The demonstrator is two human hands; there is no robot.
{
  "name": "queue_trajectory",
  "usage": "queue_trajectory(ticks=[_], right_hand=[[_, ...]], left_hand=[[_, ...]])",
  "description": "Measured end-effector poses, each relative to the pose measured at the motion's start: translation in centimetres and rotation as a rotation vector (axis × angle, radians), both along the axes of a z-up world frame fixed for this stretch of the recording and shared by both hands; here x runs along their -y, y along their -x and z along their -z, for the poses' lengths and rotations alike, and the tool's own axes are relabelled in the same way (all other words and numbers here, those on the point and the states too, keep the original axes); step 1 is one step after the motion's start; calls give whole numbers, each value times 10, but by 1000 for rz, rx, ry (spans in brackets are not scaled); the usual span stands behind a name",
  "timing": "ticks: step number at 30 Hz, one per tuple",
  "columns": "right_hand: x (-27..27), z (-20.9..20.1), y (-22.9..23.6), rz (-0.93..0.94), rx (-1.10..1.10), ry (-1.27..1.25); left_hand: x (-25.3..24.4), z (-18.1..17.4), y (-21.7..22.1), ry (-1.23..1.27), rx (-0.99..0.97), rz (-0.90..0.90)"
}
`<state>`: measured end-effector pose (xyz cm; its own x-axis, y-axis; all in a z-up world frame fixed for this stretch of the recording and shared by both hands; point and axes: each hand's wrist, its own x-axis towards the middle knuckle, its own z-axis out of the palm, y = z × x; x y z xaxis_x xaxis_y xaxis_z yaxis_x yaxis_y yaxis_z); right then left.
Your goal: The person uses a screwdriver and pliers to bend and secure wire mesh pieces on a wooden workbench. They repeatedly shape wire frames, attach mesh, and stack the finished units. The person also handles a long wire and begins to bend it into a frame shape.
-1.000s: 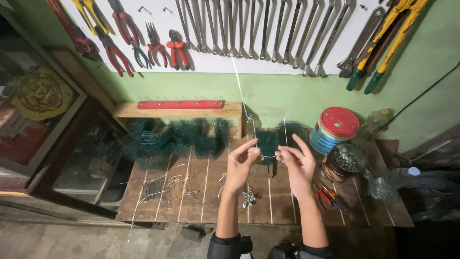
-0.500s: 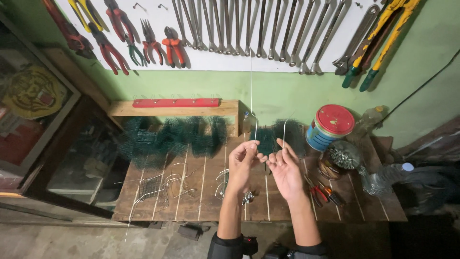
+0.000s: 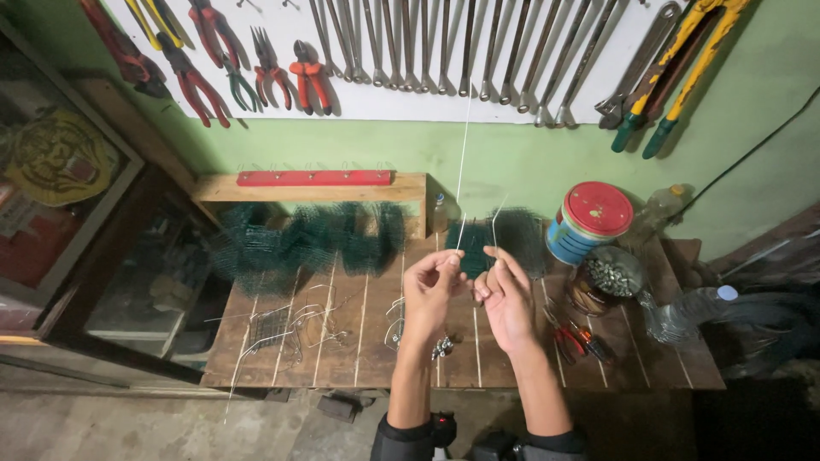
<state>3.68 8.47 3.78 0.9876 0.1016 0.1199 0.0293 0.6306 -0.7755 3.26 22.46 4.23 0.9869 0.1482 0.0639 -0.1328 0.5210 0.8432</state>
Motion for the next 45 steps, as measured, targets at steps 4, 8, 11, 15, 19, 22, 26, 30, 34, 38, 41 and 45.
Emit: queue_trajectory(ticks=[4, 8, 11, 15, 19, 22, 26, 30, 34, 38, 41, 45], right_hand=[[-2, 5, -1, 27, 49, 115], [-1, -5, 3, 37, 50, 304], [4, 2, 1, 20, 26, 348], [15, 4, -2, -58, -22, 170], [31, 14, -8, -73, -55, 82], [45, 19, -12, -63, -51, 28], [61, 33, -23, -69, -115, -74], [76, 49, -58, -110, -169, -14], [88, 47, -82, -119, -207, 126], [99, 48, -93, -162, -194, 209], [107, 48, -98, -175, -176, 206], [114, 40, -92, -134, -190, 220]], left_hand=[[-1, -5, 3, -45, -45, -39], [-2, -6, 5, -126, -32, -53], [-3, 0, 2, -129, -42, -21], [-4, -1, 1, -130, -4, 86], [-2, -1, 6, -136, 1, 141], [1, -1, 8, -66, -23, 167], [11, 21, -8, -27, 72, 181], [12, 38, -51, -104, 16, 220], [13, 45, -71, -222, -29, 236], [17, 50, -75, -169, -3, 269], [24, 45, -73, -139, -16, 251], [37, 48, -69, -162, -33, 195]])
